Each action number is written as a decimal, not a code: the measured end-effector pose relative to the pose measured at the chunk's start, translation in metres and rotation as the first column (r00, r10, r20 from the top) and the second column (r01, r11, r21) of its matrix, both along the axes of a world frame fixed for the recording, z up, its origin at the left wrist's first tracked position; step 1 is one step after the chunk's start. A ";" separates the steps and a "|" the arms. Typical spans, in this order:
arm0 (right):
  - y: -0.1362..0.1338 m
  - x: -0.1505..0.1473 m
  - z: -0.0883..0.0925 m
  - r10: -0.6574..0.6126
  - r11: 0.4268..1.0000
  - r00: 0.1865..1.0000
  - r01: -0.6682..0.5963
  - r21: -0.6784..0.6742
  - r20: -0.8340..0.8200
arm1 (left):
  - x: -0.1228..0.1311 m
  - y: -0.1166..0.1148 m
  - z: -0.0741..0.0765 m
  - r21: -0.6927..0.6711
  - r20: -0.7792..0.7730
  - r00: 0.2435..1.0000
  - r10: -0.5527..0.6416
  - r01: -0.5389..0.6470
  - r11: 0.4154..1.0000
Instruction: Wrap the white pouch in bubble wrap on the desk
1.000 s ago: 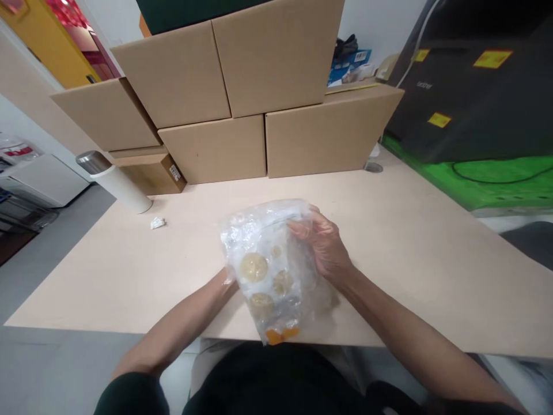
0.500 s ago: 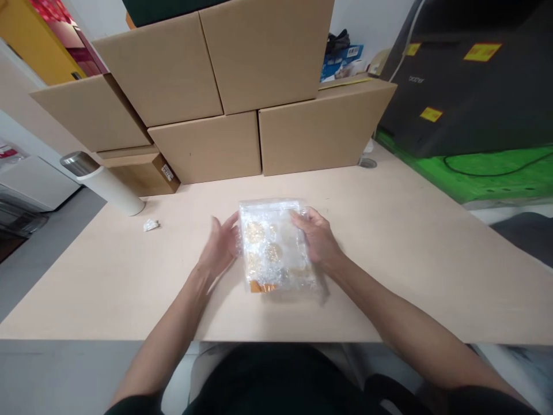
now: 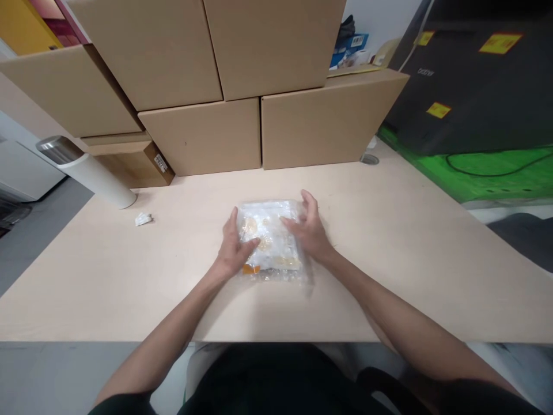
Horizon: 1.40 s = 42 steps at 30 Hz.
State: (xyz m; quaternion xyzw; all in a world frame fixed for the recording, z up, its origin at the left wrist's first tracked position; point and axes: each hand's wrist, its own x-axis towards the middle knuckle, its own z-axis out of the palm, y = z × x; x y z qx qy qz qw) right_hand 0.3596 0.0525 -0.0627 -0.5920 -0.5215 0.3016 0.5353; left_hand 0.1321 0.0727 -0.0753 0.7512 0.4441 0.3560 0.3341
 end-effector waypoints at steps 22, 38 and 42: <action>-0.022 0.027 -0.004 0.539 0.827 0.555 -0.489 -0.277 0.633 | -0.033 0.028 0.018 0.029 -0.514 0.710 -0.481 0.575 0.817; -0.021 0.044 0.001 0.650 0.751 0.496 -0.535 -0.388 0.575 | -0.035 0.033 0.018 0.001 -0.458 0.750 -0.477 0.537 0.843; -0.020 0.043 -0.005 0.628 0.768 0.509 -0.524 -0.367 0.588 | -0.034 0.037 0.013 0.008 -0.488 0.736 -0.470 0.542 0.840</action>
